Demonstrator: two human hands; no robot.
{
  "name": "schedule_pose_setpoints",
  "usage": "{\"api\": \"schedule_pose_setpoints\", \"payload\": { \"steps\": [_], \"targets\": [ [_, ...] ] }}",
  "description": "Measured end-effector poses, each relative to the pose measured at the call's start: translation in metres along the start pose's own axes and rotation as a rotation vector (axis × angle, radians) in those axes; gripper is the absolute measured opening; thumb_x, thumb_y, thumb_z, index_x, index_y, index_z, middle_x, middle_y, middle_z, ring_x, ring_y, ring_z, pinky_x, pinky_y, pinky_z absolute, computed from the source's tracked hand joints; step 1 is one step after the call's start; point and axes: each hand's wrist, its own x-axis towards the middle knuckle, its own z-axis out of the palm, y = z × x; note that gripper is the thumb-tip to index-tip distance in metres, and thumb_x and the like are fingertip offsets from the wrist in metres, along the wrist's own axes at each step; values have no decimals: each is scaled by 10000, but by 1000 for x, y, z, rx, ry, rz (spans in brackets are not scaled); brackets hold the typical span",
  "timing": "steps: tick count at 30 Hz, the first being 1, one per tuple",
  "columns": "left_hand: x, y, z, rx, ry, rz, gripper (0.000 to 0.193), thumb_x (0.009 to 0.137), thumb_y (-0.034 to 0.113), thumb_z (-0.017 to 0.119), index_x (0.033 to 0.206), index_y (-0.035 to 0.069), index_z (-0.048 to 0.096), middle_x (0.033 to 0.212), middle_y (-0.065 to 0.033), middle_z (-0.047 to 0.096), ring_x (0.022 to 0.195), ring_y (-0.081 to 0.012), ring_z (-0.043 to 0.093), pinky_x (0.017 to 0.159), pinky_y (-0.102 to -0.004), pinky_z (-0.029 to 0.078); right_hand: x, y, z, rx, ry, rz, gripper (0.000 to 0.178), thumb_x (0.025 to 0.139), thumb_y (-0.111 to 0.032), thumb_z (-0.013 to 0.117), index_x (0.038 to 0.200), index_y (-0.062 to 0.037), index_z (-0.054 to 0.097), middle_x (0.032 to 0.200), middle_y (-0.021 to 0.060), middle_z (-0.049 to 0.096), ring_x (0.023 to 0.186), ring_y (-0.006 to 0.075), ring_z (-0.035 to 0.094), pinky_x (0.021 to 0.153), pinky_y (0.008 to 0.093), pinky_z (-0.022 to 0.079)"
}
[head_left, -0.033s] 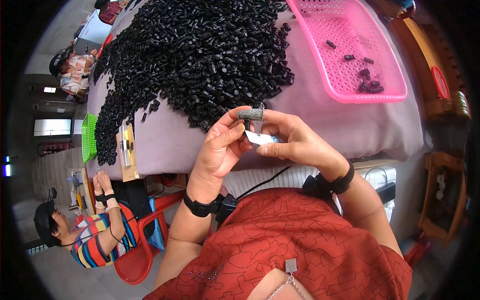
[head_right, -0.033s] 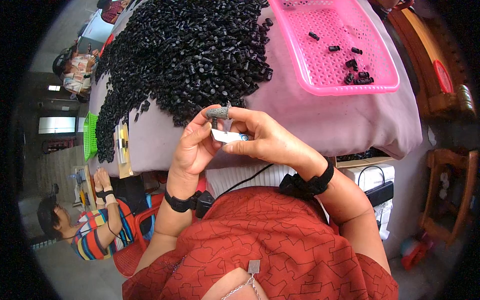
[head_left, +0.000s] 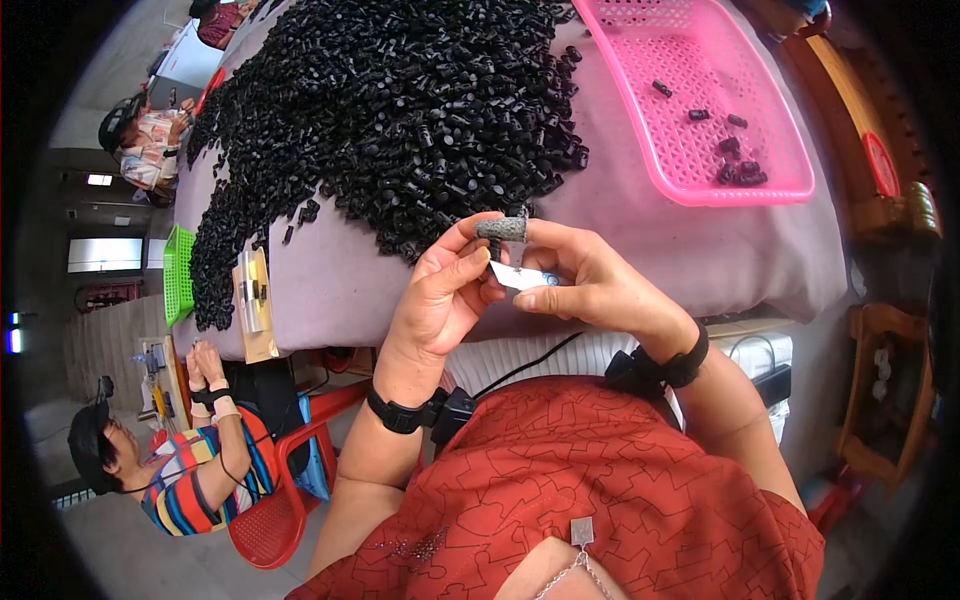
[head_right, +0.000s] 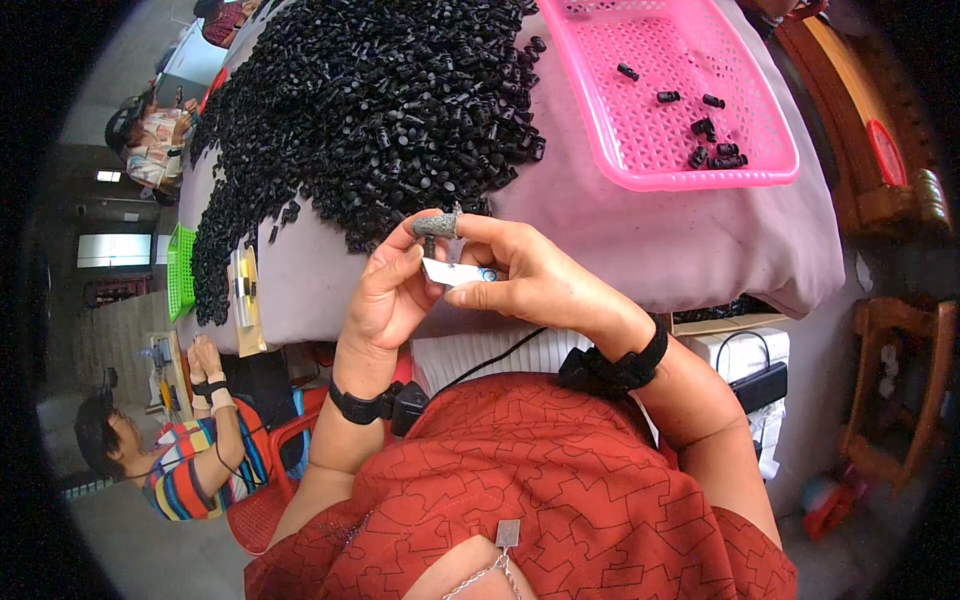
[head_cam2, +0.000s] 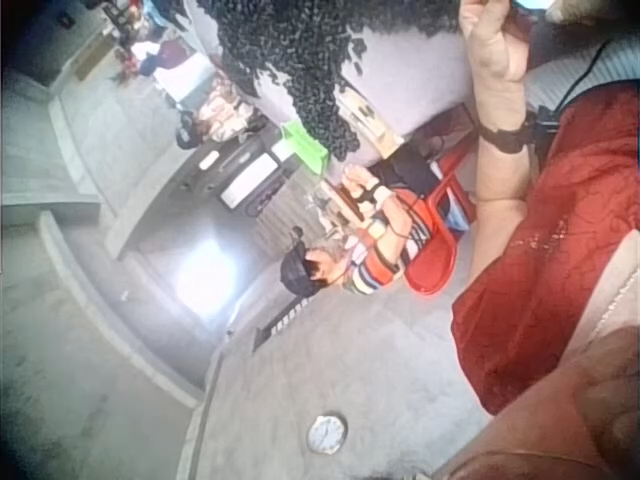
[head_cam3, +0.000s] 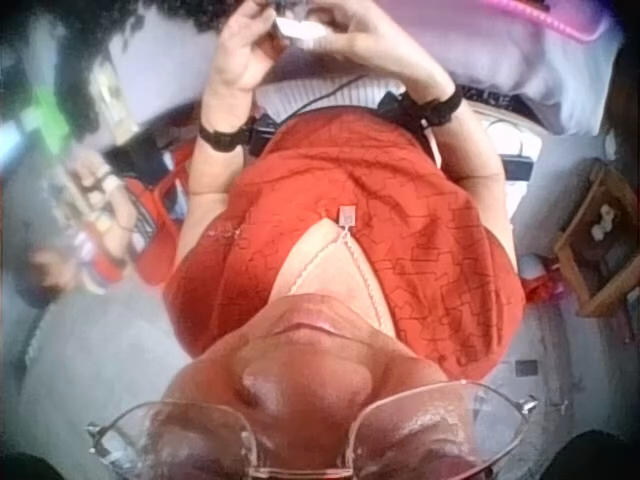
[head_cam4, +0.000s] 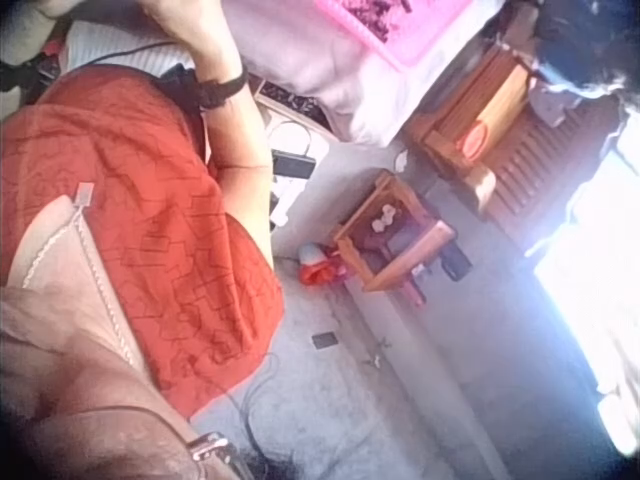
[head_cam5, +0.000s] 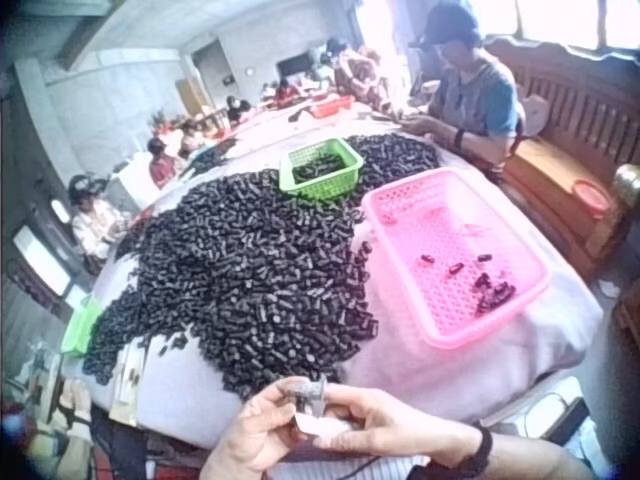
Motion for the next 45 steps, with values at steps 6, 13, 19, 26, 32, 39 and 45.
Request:
{"api": "schedule_pose_setpoints", "payload": {
  "steps": [6,13,19,26,32,39,45],
  "targets": [
    [6,3,-1,2,-37,-41,399,891,89,629,1275,53,524,978,-75,605,754,-139,611,647,-235,535,2,-5,-8,58,-29,73,513,869,-103,676,1344,-35,493,761,-69,512,658,15,443,558,187,353],
    [8,2,-3,-41,-50,-52,387,907,77,601,1282,39,515,984,-84,610,741,-142,619,661,-245,547,5,2,-4,116,-6,50,481,889,-125,655,1333,-14,505,831,-55,602,634,5,444,528,170,340],
    [9,-2,-5,-124,10,-93,359,908,49,583,1262,25,523,944,-69,629,756,-140,635,661,-258,570,10,9,-9,168,3,95,466,891,-121,650,1323,-9,514,904,-35,654,632,3,450,513,163,340],
    [9,-2,-6,-129,8,-77,349,911,61,586,1255,28,534,946,-68,631,750,-137,636,661,-260,570,6,5,-5,183,-13,72,491,878,-94,656,1336,-16,495,868,-27,641,594,12,433,504,167,337],
    [9,-2,-8,-132,-17,-75,346,911,60,586,1253,34,539,950,-69,633,751,-132,636,662,-262,570,6,5,-9,162,-56,96,467,877,-81,653,1315,-16,505,870,-27,635,604,13,434,506,167,337],
    [10,-3,-6,-126,-38,-83,389,912,66,580,1292,31,505,1004,-86,626,757,-148,629,683,-256,563,8,7,-12,268,-42,101,423,881,-71,640,1283,-11,524,869,-24,642,585,9,432,501,164,334],
    [9,-2,-9,-52,-3,-42,378,896,45,604,1266,40,526,984,-53,634,736,-128,629,671,-260,561,5,-4,-7,108,-51,98,561,861,-84,660,1382,-38,460,803,-37,591,589,20,440,505,177,341]
  ]
}}
